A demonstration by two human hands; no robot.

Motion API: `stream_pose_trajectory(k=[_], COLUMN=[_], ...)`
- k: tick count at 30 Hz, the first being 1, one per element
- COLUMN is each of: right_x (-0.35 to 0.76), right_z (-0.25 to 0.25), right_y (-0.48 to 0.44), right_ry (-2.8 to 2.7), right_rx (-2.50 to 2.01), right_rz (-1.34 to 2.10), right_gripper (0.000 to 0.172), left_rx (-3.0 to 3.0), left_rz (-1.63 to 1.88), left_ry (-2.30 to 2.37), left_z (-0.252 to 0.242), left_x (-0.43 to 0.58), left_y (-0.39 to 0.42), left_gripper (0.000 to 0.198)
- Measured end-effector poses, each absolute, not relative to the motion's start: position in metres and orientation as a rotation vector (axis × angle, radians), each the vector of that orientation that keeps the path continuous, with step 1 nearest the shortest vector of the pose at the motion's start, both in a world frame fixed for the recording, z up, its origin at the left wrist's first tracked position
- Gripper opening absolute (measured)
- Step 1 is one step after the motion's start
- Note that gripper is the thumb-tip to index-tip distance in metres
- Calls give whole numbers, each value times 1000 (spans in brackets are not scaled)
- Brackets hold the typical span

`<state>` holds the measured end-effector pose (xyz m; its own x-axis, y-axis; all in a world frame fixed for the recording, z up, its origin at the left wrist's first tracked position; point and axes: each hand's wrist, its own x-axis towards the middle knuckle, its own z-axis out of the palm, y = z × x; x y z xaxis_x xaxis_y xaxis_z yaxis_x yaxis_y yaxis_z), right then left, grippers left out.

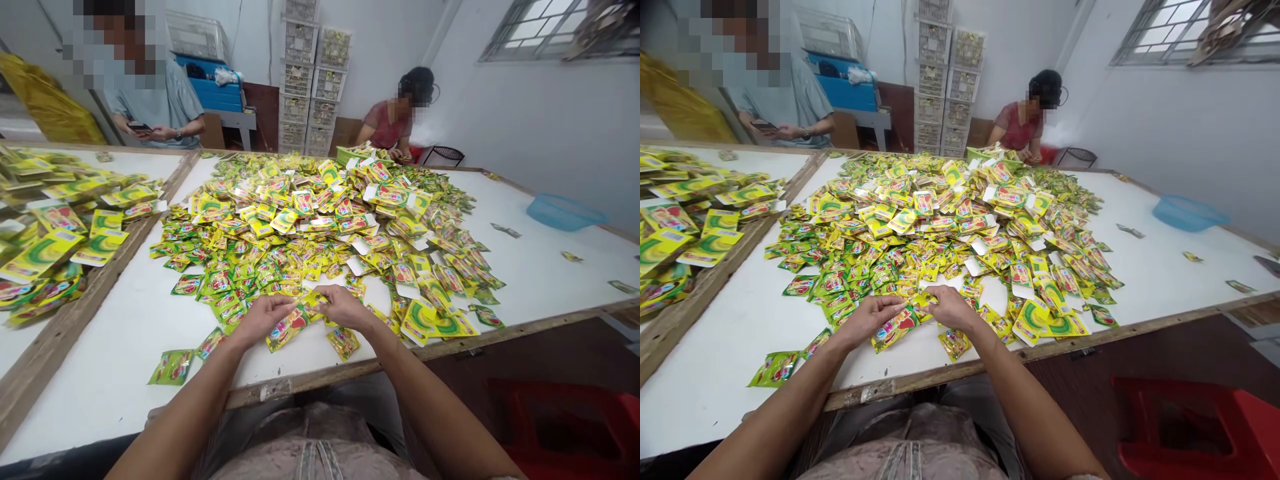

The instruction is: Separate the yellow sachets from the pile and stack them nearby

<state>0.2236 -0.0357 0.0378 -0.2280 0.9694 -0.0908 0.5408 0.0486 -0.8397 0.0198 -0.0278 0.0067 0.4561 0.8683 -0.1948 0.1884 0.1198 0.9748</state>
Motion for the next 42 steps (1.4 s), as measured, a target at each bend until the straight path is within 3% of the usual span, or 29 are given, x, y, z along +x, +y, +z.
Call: stream_pose_trajectory(k=[8, 14, 19, 25, 31, 38, 42], right_x=[207, 203, 204, 189, 185, 183, 182], right_z=[23, 17, 27, 25, 24, 25, 24], right_y=[-38, -45, -53, -62, -63, -60, -60], right_ry=[-1314, -1496, -1664, -1722, -1618, -1653, -1628], right_rx=[-1458, -1576, -1426, -1413, -1652, -1494, -1433], right_rz=[1211, 962, 1077, 1145, 611, 979, 1007], right_gripper=[33, 17, 29, 29, 26, 27, 26], left_rx=[1234, 1115, 1135, 1209, 1247, 1250, 1249], left_rz=[679, 723, 749, 775, 852, 830, 798], left_ry=[927, 886, 907, 903, 915, 870, 882], left_z=[16, 15, 15, 12, 9, 18, 17], left_x=[24, 23, 23, 28, 28, 29, 26], left_y=[-32, -32, -33, -33, -33, -37, -38], left_gripper=[43, 40, 42, 45, 42, 38, 38])
